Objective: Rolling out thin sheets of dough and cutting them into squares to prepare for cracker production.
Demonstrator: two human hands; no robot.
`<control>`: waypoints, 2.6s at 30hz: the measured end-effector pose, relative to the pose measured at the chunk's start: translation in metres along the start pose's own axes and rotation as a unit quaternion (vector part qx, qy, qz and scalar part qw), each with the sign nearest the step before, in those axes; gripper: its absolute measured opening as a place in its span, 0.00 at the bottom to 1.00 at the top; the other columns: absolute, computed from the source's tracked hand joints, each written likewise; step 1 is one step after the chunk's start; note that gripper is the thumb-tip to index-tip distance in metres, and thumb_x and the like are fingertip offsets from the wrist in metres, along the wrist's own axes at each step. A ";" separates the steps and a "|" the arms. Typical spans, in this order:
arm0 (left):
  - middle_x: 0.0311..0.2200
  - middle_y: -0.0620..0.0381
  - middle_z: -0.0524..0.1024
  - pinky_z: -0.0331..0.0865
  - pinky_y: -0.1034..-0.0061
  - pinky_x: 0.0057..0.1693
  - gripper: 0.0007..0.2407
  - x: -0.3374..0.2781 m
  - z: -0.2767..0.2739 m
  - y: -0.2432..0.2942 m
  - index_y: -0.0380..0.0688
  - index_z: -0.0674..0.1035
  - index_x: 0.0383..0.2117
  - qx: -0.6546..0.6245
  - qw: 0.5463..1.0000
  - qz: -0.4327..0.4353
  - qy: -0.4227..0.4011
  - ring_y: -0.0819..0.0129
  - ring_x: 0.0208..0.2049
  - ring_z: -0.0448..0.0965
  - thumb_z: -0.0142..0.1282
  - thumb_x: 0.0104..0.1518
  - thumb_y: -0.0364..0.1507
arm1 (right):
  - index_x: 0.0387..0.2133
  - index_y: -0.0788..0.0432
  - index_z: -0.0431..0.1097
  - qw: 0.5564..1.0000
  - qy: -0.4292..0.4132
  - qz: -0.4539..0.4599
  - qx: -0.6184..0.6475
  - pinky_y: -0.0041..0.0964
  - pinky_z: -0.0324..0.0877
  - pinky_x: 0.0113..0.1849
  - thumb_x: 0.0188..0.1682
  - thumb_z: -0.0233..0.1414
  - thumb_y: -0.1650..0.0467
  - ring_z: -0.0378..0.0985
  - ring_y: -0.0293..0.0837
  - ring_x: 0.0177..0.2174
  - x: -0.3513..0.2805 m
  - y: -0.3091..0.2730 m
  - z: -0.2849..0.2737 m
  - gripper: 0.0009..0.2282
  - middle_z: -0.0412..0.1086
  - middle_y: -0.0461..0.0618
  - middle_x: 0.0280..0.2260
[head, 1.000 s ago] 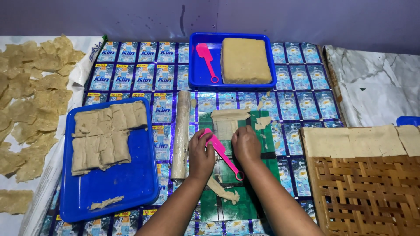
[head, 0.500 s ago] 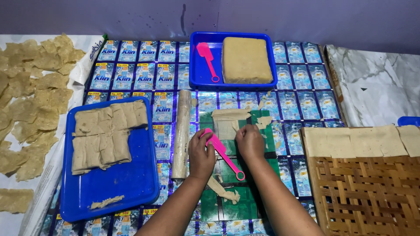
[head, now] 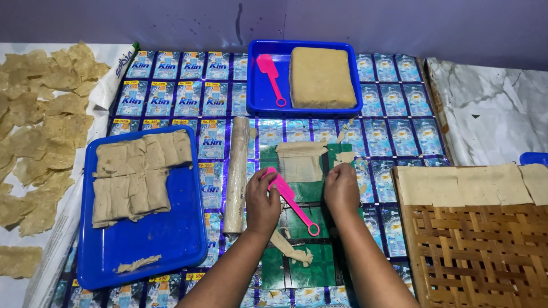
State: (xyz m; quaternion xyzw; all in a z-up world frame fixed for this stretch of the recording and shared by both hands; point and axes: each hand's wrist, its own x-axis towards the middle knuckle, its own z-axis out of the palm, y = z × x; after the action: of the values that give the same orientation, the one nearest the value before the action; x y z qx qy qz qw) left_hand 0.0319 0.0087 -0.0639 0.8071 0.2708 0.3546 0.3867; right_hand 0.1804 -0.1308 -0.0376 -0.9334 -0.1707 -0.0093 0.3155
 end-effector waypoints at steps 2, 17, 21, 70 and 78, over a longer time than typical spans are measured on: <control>0.52 0.47 0.73 0.67 0.56 0.61 0.14 0.002 -0.002 0.003 0.46 0.81 0.46 -0.013 1.000 -0.009 0.003 0.45 0.56 0.74 0.50 0.56 0.23 | 0.32 0.54 0.68 0.996 -0.080 -0.025 -0.036 0.56 0.73 0.41 0.51 0.50 0.65 0.76 0.63 0.42 -0.031 -0.026 -0.010 0.06 0.69 0.57 0.33; 0.46 0.49 0.76 0.76 0.68 0.51 0.13 0.033 -0.006 0.051 0.49 0.81 0.51 -0.162 0.977 -0.123 -0.057 0.54 0.49 0.79 0.51 0.61 0.26 | 0.38 0.52 0.62 0.976 -0.195 0.097 -0.026 0.59 0.72 0.39 0.59 0.37 0.61 0.82 0.63 0.35 -0.061 -0.003 -0.042 0.10 0.76 0.56 0.23; 0.45 0.42 0.82 0.80 0.75 0.49 0.12 0.045 0.028 0.031 0.45 0.82 0.50 -0.259 0.924 -0.253 -0.118 0.62 0.43 0.84 0.49 0.64 0.26 | 0.39 0.54 0.66 0.963 -0.211 0.150 -0.072 0.63 0.71 0.45 0.59 0.37 0.58 0.79 0.68 0.45 -0.049 -0.011 -0.055 0.15 0.78 0.65 0.34; 0.35 0.55 0.84 0.76 0.61 0.52 0.13 0.054 0.061 0.050 0.47 0.76 0.48 -0.012 0.955 -0.244 -0.168 0.55 0.46 0.83 0.57 0.55 0.25 | 0.37 0.58 0.70 0.967 -0.221 0.125 -0.021 0.61 0.73 0.43 0.56 0.42 0.61 0.79 0.69 0.43 -0.047 0.000 -0.021 0.14 0.77 0.70 0.34; 0.35 0.54 0.83 0.79 0.59 0.48 0.18 0.063 0.067 0.069 0.58 0.76 0.56 0.138 0.922 0.032 -0.360 0.54 0.43 0.85 0.49 0.59 0.27 | 0.34 0.65 0.65 0.916 -0.293 0.177 0.211 0.41 0.71 0.11 0.58 0.34 0.68 0.77 0.52 0.10 -0.041 -0.004 -0.008 0.14 0.73 0.62 0.13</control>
State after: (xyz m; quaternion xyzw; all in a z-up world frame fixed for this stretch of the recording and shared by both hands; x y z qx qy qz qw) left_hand 0.1332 -0.0134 -0.0148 0.9340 0.1337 0.0113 0.3311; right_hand 0.1411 -0.1451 -0.0342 -0.8212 -0.0853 0.3566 0.4371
